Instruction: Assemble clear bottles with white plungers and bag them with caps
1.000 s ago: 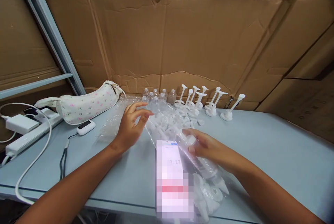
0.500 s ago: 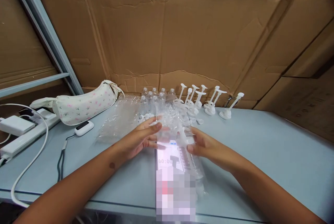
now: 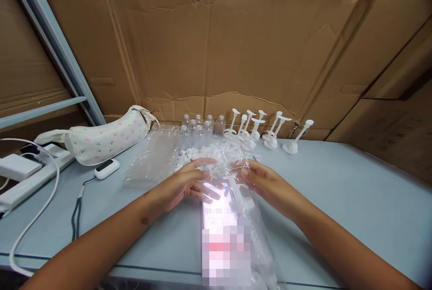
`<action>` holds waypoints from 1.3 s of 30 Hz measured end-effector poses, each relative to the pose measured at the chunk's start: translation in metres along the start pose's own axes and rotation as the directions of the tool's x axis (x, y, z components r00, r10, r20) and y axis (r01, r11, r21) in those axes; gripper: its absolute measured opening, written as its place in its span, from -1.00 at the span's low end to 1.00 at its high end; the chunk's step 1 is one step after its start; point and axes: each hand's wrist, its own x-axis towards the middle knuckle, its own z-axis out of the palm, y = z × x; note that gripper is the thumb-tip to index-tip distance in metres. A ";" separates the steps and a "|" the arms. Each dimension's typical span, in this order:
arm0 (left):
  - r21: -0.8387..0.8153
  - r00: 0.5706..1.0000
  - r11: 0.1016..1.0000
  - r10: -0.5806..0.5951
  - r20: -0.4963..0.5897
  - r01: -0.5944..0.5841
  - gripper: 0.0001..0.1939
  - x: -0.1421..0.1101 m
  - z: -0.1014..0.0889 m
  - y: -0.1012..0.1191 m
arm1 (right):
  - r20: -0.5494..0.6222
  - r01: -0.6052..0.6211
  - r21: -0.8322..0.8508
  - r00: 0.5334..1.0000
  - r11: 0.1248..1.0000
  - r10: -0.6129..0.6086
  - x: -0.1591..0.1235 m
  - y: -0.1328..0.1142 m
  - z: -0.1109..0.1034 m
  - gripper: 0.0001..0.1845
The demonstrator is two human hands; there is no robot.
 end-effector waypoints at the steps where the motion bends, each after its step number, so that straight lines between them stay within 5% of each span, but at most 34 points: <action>1: 0.031 0.999 0.999 0.008 -0.034 -0.007 -0.47 0.001 0.001 -0.001 | -0.004 0.007 0.008 1.000 1.000 -0.007 0.000 0.000 0.000 -0.65; 7: 0.201 0.898 0.955 0.278 -0.342 -0.220 -0.54 0.007 0.002 -0.001 | 0.018 -0.091 0.145 0.996 0.985 0.090 0.006 0.003 0.000 -0.73; 16: 0.290 0.927 0.922 0.320 -0.195 -0.257 -0.79 0.011 -0.003 -0.007 | -0.142 0.009 0.134 0.990 0.991 0.010 0.017 0.005 0.000 -0.53; 28: 0.297 0.896 0.889 0.409 -0.174 -0.348 -0.92 0.010 -0.001 -0.003 | -0.157 0.129 0.167 0.982 0.978 -0.102 0.018 0.001 -0.004 -0.89; 32: 0.344 0.894 0.868 0.426 -0.140 -0.359 -0.89 0.006 -0.002 0.001 | -0.159 0.143 0.212 0.981 0.967 -0.110 0.018 0.001 -0.006 -0.75; 39: 0.426 0.918 0.881 0.326 -0.226 -0.208 -0.86 0.008 -0.005 -0.005 | -0.186 0.167 0.002 0.969 0.986 -0.164 0.016 0.002 -0.008 -0.78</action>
